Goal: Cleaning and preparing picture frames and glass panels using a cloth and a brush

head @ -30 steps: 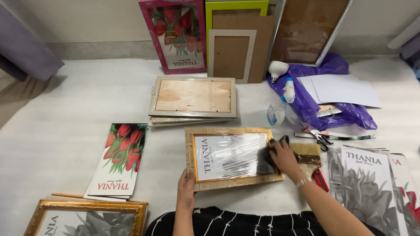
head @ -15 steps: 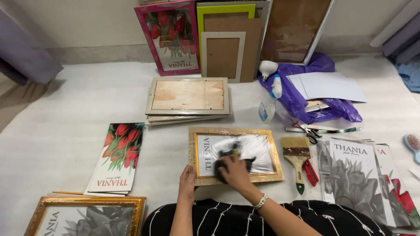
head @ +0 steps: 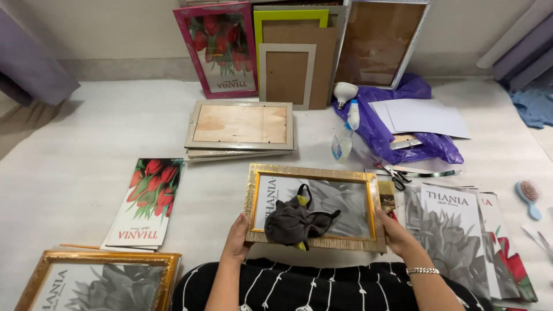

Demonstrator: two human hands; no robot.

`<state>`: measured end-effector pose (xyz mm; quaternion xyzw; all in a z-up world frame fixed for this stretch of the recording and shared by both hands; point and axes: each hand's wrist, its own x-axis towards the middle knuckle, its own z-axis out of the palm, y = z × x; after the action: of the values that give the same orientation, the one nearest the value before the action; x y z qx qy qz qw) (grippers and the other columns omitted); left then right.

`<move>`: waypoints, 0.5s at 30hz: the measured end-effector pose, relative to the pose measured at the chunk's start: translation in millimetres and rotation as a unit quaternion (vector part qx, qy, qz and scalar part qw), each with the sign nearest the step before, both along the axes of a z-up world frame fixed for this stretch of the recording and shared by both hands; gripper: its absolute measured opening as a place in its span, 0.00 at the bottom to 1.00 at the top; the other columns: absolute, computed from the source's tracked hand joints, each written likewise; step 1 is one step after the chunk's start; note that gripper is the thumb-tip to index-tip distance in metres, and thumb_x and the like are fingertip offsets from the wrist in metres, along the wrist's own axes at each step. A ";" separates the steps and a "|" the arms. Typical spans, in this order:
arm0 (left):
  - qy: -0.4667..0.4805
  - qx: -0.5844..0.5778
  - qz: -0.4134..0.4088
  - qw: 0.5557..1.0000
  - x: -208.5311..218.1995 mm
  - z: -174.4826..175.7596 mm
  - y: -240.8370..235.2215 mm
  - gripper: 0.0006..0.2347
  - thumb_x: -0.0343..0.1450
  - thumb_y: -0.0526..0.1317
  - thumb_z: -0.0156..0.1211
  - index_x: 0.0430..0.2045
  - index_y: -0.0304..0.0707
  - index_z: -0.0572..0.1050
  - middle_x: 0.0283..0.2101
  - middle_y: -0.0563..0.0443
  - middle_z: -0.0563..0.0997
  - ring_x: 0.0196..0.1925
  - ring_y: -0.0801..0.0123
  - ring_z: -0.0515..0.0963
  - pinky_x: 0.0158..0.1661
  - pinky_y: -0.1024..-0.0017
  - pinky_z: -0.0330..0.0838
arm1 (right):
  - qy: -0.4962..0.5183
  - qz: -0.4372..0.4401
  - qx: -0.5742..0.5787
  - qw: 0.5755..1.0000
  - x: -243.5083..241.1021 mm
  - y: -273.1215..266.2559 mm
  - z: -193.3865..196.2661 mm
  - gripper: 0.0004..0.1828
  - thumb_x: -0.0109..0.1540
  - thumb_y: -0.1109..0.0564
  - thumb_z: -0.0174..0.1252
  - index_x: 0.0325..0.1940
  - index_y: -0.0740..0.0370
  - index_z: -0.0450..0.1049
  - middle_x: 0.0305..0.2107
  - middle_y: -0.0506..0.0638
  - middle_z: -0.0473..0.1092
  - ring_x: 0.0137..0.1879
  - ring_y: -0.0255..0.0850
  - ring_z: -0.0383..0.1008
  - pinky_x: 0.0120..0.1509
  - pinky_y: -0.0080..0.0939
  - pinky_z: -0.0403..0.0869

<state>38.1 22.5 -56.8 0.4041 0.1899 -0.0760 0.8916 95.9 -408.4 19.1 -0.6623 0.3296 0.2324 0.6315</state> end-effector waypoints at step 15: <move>0.152 0.577 -0.084 0.798 17.6 -71.6 -14.6 0.27 0.78 0.61 0.43 0.63 0.44 0.73 0.59 0.36 0.76 0.66 0.43 0.74 0.64 0.55 0.68 | -0.188 0.002 -0.006 0.982 -14.2 28.1 29.0 0.40 0.67 0.38 0.58 0.70 0.73 0.65 0.68 0.69 0.59 0.77 0.57 0.52 0.80 0.59 0.50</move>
<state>55.6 7.9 -128.4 0.8413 0.2969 -0.0879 0.4431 81.7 -380.3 48.1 -0.6986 0.2054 0.1033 0.6776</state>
